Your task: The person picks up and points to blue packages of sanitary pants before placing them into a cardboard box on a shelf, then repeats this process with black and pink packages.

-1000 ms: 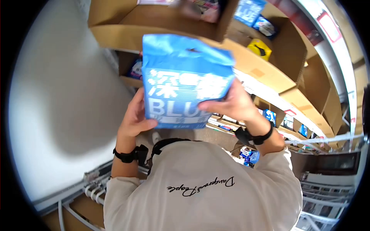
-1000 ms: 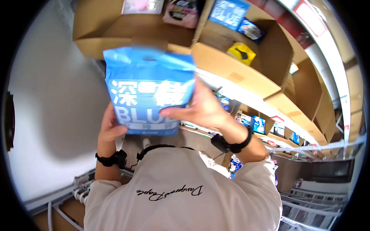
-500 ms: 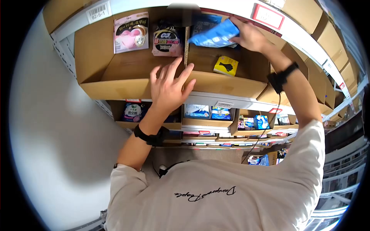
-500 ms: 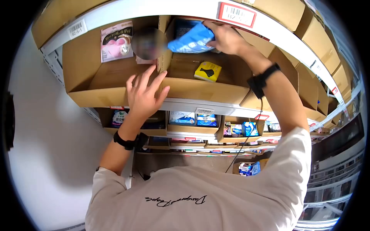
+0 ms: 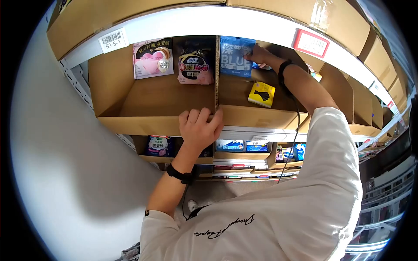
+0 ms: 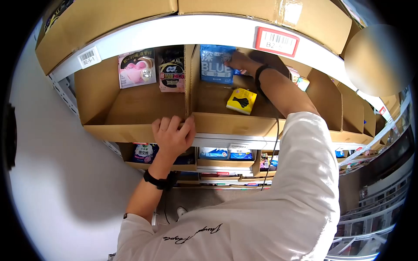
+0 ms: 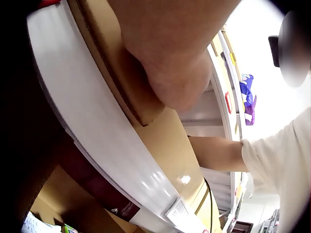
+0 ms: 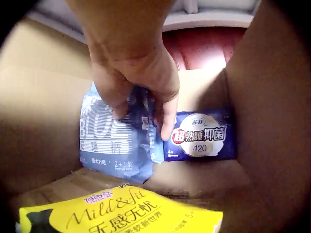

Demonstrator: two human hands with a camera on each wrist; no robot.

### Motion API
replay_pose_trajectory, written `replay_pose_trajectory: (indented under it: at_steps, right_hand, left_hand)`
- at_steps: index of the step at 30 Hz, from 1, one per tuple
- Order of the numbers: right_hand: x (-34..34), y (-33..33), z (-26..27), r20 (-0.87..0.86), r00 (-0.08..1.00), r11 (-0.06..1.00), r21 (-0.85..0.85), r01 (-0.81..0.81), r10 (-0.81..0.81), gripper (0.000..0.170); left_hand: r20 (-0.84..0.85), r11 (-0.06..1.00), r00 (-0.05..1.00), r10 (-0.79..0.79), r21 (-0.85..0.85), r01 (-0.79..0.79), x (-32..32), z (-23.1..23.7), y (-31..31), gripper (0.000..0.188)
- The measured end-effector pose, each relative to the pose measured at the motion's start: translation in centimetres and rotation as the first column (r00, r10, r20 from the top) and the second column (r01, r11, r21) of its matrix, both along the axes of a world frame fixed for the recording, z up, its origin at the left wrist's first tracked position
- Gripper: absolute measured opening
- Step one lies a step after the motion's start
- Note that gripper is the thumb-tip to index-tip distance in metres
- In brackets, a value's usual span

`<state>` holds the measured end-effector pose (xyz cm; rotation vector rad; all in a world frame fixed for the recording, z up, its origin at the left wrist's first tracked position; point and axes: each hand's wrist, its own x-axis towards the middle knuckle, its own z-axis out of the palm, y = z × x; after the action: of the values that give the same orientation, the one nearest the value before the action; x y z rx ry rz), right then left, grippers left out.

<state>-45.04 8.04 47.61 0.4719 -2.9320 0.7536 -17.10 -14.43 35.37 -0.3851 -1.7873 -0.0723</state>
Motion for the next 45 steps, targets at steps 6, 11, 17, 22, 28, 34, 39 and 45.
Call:
replay_pose_trajectory:
  at_steps: [6, 11, 17, 22, 28, 34, 39, 45]
  right_hand:
    - [1.4, -2.5, 1.7, 0.132, 0.981, 0.958, 0.270, 0.100, -0.139, 0.046]
    - [2.2, -4.0, 0.7, 0.058, 0.994, 0.882, 0.459, -0.106, 0.089, 0.040]
    - [16.5, -1.3, 6.0, -0.018, 0.980, 0.958, 0.216, -0.188, 0.196, 0.044]
    - [37.0, 8.0, 3.8, 0.021, 0.972, 0.928, -0.303, -0.218, 0.235, 0.040]
    - [44.4, 23.2, -17.7, 0.343, 0.889, 0.427, -0.883, 0.196, 0.302, 0.028]
    - [46.9, 39.6, -38.7, 0.666, 0.738, 0.294, -0.688, 0.664, -0.108, 0.029]
    - [51.0, 55.4, -60.7, 0.868, 0.292, -0.168, -0.383, 0.908, -0.401, 0.028]
    - [54.4, 70.5, -82.7, 0.673, -0.053, -0.030, 0.046, 0.999, -0.737, 0.047]
  left_hand:
    - [-0.020, 0.998, 0.998, -0.057, 0.005, 0.058, 0.1, 0.6, 0.0, 0.019]
    - [0.008, 0.995, 0.995, -0.098, 0.017, 0.098, 0.0, 0.3, 0.0, 0.022]
    - [0.166, 0.970, 0.958, -0.232, 0.114, 0.215, 2.1, 1.5, 0.8, 0.021]
    - [0.118, 0.629, 0.620, -0.776, 0.217, 0.746, 3.9, -0.6, 7.3, 0.017]
    - [0.542, 0.197, -0.079, -0.836, 0.431, 0.881, 5.1, -7.1, 25.5, 0.010]
    - [0.730, 0.257, -0.445, -0.519, 0.630, 0.733, 7.7, -18.3, 43.3, 0.009]
    - [0.723, 0.375, -0.595, -0.350, 0.691, 0.619, 10.2, -28.6, 55.2, 0.011]
    - [0.727, 0.571, -0.659, -0.193, 0.629, 0.527, 10.0, -40.1, 62.3, 0.009]
